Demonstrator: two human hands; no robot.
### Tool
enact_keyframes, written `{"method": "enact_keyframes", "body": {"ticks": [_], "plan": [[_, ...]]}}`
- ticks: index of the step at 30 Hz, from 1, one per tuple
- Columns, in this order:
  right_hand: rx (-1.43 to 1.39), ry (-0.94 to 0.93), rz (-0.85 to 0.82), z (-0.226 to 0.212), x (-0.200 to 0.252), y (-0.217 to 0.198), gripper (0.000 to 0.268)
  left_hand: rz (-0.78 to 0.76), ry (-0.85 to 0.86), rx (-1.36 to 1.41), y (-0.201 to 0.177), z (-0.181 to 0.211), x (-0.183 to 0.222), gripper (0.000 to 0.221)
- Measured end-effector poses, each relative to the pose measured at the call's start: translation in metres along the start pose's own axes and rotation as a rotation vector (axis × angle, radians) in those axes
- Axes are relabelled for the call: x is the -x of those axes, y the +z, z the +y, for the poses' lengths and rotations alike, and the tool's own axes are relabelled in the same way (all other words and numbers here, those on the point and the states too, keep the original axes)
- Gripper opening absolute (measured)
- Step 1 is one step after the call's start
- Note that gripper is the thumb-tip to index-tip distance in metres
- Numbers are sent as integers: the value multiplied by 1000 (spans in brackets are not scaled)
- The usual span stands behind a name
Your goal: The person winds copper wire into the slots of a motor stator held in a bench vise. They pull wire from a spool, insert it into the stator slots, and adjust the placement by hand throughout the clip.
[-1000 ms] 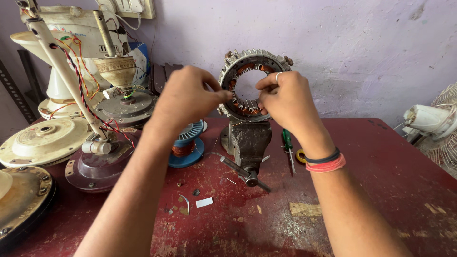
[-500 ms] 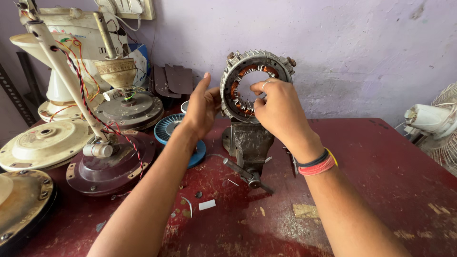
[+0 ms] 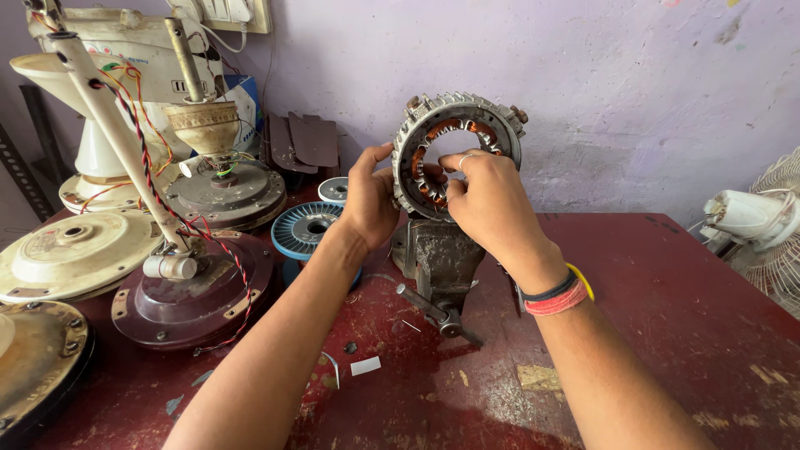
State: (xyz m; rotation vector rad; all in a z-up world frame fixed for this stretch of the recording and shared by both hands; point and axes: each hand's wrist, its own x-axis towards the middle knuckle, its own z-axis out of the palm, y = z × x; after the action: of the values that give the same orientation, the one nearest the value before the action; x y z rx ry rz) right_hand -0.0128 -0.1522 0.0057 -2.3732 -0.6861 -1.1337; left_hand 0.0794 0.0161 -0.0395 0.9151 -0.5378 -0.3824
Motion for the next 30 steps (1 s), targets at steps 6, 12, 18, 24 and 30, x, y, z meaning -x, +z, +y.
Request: {"method": "enact_keyframes", "body": {"ticks": [6,12,18,24,30], "plan": [[-33,67,0,-11,-3,-6,32,3,12,16,-2,-5,-1,81],[39,-111,212,-51,34,-12,17,-18,-27,18,-4,-1,1,83],[-38,-141,37,-69,82,5,25,-19,-14,-61,-9,5,5,88],[42,-112,85,-55,65,15,30,14,-56,-4,-6,7,4,91],[197,-50,74,-60,55,22,35,2,-90,70,-7,7,6,95]]}}
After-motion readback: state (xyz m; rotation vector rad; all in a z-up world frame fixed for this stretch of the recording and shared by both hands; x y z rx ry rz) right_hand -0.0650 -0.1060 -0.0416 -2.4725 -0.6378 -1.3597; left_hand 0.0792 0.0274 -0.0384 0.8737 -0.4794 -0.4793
